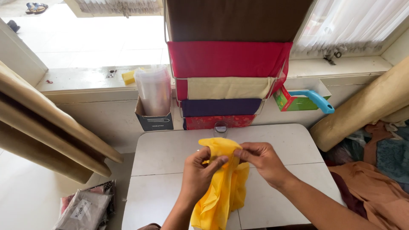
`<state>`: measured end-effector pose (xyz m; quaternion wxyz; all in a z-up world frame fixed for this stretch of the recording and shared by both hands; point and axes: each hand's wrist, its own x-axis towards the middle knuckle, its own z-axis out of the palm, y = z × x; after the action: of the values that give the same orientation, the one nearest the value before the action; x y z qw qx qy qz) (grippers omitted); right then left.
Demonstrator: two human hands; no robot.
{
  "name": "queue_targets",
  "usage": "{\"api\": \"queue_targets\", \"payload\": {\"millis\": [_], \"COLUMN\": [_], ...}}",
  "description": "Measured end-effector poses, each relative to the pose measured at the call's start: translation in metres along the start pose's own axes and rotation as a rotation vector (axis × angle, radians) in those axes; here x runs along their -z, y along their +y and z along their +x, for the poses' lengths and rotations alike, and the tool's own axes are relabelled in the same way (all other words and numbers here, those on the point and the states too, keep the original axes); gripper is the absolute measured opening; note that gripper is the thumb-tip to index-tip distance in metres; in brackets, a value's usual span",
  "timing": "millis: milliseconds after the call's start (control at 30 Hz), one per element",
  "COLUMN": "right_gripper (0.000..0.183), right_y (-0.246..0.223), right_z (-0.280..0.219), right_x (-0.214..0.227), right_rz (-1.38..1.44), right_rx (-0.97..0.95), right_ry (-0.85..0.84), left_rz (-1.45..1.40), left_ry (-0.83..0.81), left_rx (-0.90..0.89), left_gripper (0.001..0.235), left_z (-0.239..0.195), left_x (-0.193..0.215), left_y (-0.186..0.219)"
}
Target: The person unfolds a yellow cloth on a white table, smooths it out, and uses a lint roller to clean the surface. They then fold the cloth multiple times into a smaller rectangle.
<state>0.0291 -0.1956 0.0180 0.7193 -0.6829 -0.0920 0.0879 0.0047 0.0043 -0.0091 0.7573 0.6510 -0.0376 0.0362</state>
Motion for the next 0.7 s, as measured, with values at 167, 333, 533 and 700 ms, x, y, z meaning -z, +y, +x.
{"api": "queue_targets", "payload": {"millis": [167,333,533,700], "right_gripper": [0.020,0.023,0.030,0.023], "right_y": [-0.012,-0.015,-0.047,-0.052], "right_z": [0.006,0.003,0.002,0.005], "right_x": [0.011,0.016,0.019,0.035], "right_rz": [0.167,0.237,-0.499,-0.804], "right_rx": [-0.088,-0.262,-0.297,-0.260], "right_ry": [0.131,0.068,-0.210,-0.159], "left_rz": [0.030,0.029,-0.224,-0.008], "left_ry": [0.086,0.153,0.134,0.355], "left_rx": [0.033,0.084,0.112,-0.232], "left_gripper": [0.015,0.019,0.020,0.022], "left_z": [0.001,0.006,0.010,0.000], "left_x": [0.009,0.015,0.039,0.058], "left_y": [0.035,0.029,0.034,0.052]}}
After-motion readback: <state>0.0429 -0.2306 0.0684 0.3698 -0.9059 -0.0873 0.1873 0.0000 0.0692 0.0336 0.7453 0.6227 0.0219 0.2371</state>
